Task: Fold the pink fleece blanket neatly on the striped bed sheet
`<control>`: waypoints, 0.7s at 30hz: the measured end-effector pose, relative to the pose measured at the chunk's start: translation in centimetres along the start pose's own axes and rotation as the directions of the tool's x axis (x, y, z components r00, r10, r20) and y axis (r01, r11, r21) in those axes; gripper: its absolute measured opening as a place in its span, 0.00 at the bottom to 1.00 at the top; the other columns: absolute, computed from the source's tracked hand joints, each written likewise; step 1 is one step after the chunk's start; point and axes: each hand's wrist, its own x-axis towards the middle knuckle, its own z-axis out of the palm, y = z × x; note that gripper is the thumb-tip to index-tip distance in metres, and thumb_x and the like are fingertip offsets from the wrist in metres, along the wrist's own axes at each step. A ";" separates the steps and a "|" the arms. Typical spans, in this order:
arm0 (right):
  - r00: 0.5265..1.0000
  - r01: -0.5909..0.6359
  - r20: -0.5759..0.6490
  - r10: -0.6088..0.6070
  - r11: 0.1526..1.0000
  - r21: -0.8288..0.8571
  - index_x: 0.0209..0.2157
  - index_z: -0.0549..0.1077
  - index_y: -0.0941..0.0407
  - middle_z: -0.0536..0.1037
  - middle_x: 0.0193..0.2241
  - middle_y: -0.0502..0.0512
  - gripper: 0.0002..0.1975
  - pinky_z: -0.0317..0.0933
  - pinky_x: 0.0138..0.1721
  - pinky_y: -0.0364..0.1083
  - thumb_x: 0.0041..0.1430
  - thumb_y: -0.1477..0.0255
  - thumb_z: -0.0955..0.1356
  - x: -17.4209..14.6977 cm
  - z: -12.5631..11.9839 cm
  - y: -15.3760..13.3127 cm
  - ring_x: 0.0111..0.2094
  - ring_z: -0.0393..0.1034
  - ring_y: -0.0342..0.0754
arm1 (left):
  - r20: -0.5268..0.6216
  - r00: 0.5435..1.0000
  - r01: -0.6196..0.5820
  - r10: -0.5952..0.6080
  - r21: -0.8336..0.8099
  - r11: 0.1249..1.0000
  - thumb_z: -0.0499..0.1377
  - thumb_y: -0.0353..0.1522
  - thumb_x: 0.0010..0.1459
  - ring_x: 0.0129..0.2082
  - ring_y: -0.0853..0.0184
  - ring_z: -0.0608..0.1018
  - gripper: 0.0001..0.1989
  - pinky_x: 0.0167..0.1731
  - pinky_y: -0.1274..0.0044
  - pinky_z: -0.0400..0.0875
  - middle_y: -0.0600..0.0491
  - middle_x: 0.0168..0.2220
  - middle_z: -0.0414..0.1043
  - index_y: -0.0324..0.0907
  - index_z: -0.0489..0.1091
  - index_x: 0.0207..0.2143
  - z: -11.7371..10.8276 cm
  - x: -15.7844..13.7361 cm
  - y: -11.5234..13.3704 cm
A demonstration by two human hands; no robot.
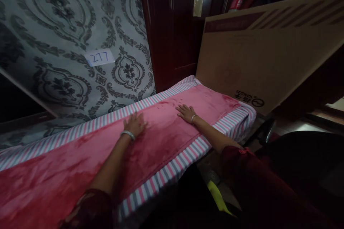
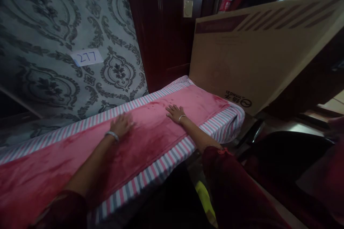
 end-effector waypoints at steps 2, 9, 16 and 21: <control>0.997 -0.072 0.015 0.072 0.997 -0.018 0.73 0.50 0.46 0.45 0.75 0.54 0.30 0.38 0.69 0.66 0.74 0.56 0.52 0.4 -0.5 3.1 0.74 0.36 0.57 | 0.023 1.000 0.000 0.000 0.010 1.000 0.58 0.39 0.68 0.51 0.60 0.77 0.19 0.50 0.62 0.75 0.46 0.56 0.71 0.40 0.69 0.57 1.9 2.0 1.7; 0.974 -0.228 -0.016 0.228 0.974 0.020 0.73 0.51 0.44 0.43 0.75 0.55 0.32 0.43 0.67 0.69 0.72 0.52 0.52 3.4 -2.3 5.3 0.74 0.38 0.62 | 0.118 0.991 0.058 -0.067 0.079 0.995 0.52 0.41 0.70 0.69 0.44 0.61 0.26 0.62 0.48 0.59 0.38 0.69 0.60 0.42 0.65 0.66 6.5 5.2 2.9; 0.993 0.106 0.040 -0.108 0.994 0.038 0.72 0.54 0.41 0.49 0.74 0.49 0.29 0.37 0.70 0.64 0.73 0.55 0.55 9.9 -1.5 3.4 0.74 0.39 0.55 | 0.178 0.979 0.069 -0.097 0.159 0.985 0.47 0.43 0.69 0.73 0.47 0.52 0.30 0.66 0.48 0.51 0.43 0.74 0.48 0.47 0.56 0.71 8.2 5.5 1.8; 0.960 -0.273 -0.058 0.274 0.962 0.022 0.69 0.61 0.45 0.54 0.73 0.53 0.26 0.49 0.66 0.65 0.74 0.62 0.55 12.9 -3.6 11.0 0.71 0.48 0.57 | 0.153 0.985 0.061 -0.085 0.155 0.986 0.47 0.43 0.69 0.73 0.47 0.53 0.30 0.65 0.48 0.51 0.44 0.73 0.50 0.47 0.58 0.70 8.9 5.5 1.3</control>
